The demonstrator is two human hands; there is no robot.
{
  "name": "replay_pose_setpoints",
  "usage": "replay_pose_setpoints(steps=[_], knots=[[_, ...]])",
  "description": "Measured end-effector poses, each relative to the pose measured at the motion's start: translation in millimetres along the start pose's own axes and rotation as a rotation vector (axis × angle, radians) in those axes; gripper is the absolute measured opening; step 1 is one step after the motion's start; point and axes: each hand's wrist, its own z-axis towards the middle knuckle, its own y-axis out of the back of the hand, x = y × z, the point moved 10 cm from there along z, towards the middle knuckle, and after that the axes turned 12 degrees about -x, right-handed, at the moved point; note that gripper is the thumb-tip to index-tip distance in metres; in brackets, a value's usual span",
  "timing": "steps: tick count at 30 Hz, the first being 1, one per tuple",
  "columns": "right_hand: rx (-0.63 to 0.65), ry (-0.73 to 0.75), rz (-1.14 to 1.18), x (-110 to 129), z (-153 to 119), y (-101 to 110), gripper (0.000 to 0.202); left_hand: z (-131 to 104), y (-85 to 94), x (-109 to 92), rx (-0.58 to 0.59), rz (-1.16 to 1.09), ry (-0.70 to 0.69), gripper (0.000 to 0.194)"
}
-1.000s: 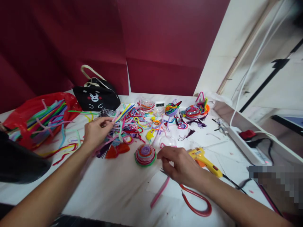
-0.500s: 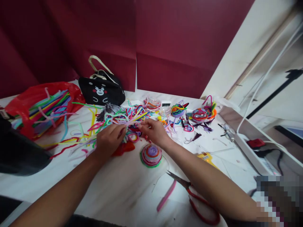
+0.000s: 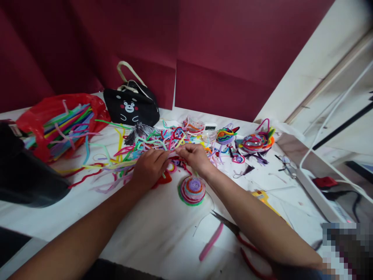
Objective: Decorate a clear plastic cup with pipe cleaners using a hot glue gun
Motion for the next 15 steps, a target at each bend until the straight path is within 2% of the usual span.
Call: replay_pose_setpoints(steps=[5,9,15], knots=[[-0.153,0.030,-0.005,4,6,33,0.034,-2,-5.7,7,0.043,0.038,-0.011,0.021],[-0.215,0.041,-0.002,3,9,54,0.031,0,-1.4,0,0.004,0.053,-0.067,0.018],[-0.299,0.035,0.011,0,6,80,0.029,-2,-1.9,-2,-0.003,0.035,-0.081,0.016]])
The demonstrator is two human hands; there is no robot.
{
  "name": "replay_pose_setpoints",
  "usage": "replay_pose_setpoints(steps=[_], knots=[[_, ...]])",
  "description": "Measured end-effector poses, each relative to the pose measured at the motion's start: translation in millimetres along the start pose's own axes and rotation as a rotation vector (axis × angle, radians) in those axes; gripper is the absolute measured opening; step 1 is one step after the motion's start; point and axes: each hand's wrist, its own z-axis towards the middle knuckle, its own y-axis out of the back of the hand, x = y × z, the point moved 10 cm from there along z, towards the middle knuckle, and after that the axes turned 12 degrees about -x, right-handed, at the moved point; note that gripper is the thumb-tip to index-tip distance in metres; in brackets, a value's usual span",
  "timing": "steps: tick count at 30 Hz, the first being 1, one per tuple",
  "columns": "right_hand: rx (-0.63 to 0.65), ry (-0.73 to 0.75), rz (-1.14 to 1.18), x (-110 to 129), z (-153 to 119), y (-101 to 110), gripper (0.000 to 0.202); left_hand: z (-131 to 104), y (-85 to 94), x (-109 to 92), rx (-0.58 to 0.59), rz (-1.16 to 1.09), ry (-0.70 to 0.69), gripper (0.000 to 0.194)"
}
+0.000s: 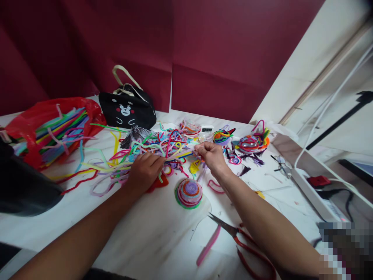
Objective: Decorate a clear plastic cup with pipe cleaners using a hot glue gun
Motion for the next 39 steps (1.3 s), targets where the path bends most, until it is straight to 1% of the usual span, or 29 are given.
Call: replay_pose_setpoints(steps=[3,7,13,16,19,22,24,26,30,32,33,34,36,37,39], knots=[[-0.058,-0.008,0.016,1,6,18,0.028,-1,1.0,1,-0.011,0.024,-0.029,0.015],[-0.172,-0.017,0.048,3,18,53,0.025,-1,1.3,6,-0.021,0.053,-0.034,0.015],[-0.362,-0.031,0.100,5,38,120,0.025,-5,-5.4,9,0.015,-0.010,0.008,0.019],[-0.443,-0.030,0.143,5,46,157,0.026,-7,-8.7,12,0.043,0.004,0.018,0.020],[-0.482,-0.040,0.216,4,52,190,0.029,-9,-9.5,18,0.054,0.056,0.023,0.022],[-0.480,-0.057,0.272,3,52,212,0.028,-10,-8.5,27,0.043,0.085,0.044,0.024],[-0.456,-0.085,0.293,0,48,218,0.026,-11,-7.6,32,0.031,0.096,0.067,0.021],[-0.411,-0.112,0.330,-2,42,217,0.024,-12,-5.3,39,0.011,0.099,0.117,0.018],[-0.334,-0.170,0.409,-1,24,203,0.023,-13,5.6,55,-0.041,0.050,0.269,0.022],[-0.318,-0.201,0.443,2,14,196,0.024,-10,12.2,57,-0.053,0.016,0.306,0.023],[-0.308,-0.213,0.461,4,8,192,0.025,-7,18.4,56,-0.081,0.017,0.315,0.021],[-0.307,-0.226,0.472,5,3,190,0.025,-2,23.6,52,-0.099,0.023,0.303,0.019],[-0.294,-0.241,0.484,9,-8,186,0.026,9,34.7,38,-0.145,0.041,0.252,0.014],[-0.286,-0.246,0.486,11,-13,184,0.027,15,40.6,27,-0.180,0.021,0.210,0.012],[-0.271,-0.251,0.496,15,-22,183,0.027,27,45.6,3,-0.195,-0.048,0.124,0.009]])
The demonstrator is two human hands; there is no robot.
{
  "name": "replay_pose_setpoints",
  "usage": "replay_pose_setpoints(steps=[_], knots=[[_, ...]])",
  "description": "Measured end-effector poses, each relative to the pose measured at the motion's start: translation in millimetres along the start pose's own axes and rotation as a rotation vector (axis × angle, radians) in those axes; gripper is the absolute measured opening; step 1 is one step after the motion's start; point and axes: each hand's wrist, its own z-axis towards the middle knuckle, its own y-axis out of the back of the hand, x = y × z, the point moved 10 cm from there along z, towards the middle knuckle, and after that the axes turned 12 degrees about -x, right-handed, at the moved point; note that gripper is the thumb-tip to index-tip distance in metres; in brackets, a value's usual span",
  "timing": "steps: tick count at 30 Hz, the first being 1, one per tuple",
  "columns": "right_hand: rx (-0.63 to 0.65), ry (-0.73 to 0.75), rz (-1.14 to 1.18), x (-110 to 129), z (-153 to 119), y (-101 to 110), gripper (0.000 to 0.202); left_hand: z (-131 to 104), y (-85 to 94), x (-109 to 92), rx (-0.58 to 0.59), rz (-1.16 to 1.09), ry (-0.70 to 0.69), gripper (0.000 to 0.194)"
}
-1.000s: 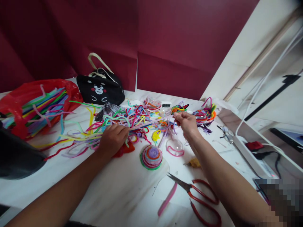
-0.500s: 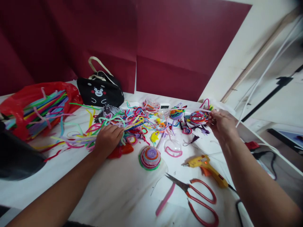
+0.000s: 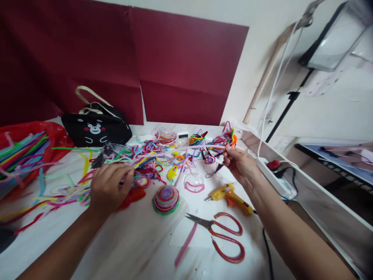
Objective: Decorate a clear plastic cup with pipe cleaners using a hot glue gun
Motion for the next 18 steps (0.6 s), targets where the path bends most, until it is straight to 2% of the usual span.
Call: replay_pose_setpoints(steps=[2,4,6,8,11,14,18], knots=[[0.010,-0.007,0.013,2,-9,1,0.028,8,-3.9,-20,0.029,-0.064,-0.083,0.007],[0.005,-0.006,0.025,6,-16,5,0.028,15,-13.0,-17,0.077,-0.069,-0.040,0.012],[-0.013,0.007,0.028,11,-20,10,0.028,24,-21.2,3,0.085,-0.034,0.032,0.019],[-0.013,0.020,0.026,14,-23,15,0.027,28,-35.8,43,0.147,0.000,0.238,0.024],[-0.018,0.016,0.022,14,-24,21,0.026,17,-76.4,80,0.472,0.031,0.349,0.028],[-0.038,0.001,0.022,11,-22,26,0.026,4,-98.1,85,0.625,0.012,0.351,0.023],[-0.024,0.008,0.027,11,-19,21,0.026,-20,-107.0,78,0.721,0.068,0.399,0.036]])
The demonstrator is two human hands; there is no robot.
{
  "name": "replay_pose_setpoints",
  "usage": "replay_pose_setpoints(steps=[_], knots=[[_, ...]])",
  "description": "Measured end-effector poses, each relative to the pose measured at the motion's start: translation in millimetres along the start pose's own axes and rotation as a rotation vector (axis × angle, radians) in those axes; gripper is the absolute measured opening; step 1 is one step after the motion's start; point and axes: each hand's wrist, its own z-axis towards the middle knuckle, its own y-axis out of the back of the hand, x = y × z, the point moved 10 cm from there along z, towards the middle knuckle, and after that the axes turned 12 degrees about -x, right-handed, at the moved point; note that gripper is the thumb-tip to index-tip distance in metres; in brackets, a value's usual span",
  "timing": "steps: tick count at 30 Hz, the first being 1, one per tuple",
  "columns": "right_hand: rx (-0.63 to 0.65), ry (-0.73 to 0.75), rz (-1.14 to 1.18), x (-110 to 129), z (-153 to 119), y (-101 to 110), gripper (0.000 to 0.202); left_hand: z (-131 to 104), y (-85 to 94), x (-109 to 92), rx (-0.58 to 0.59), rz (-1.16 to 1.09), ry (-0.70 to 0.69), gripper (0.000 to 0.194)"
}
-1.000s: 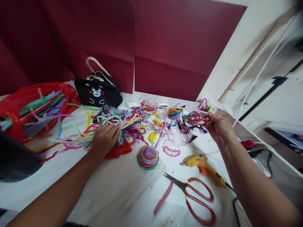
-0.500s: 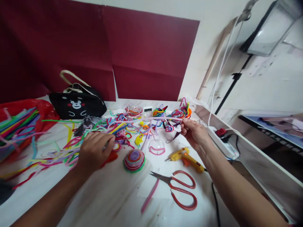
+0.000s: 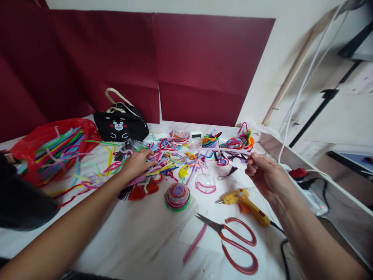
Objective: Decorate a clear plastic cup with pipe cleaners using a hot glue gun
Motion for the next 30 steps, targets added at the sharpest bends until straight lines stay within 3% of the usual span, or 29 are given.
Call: replay_pose_setpoints(steps=[5,12,18,23,26,28,30], knots=[[0.032,-0.009,0.027,-7,7,-28,0.023,-20,-15.8,8,0.046,0.082,0.145,0.054],[0.115,-0.071,0.049,-39,16,-104,0.019,-35,-21.6,-1,0.048,-0.024,0.061,0.032],[0.098,0.042,-0.324,-85,39,-161,0.015,-47,-13.1,-5,-0.070,-0.117,-0.008,0.036],[0.111,0.230,-0.577,-103,52,-183,0.006,-52,-1.0,-7,-0.200,-0.191,-0.036,0.038],[0.210,0.314,-0.678,-110,40,-198,0.013,-52,5.6,-9,-0.257,-0.227,-0.047,0.039],[0.324,0.293,-0.725,-125,27,-212,0.007,-52,10.9,-12,-0.297,-0.250,-0.072,0.037],[0.441,0.227,-0.743,-144,12,-226,0.019,-53,16.0,-16,-0.330,-0.271,-0.108,0.034]])
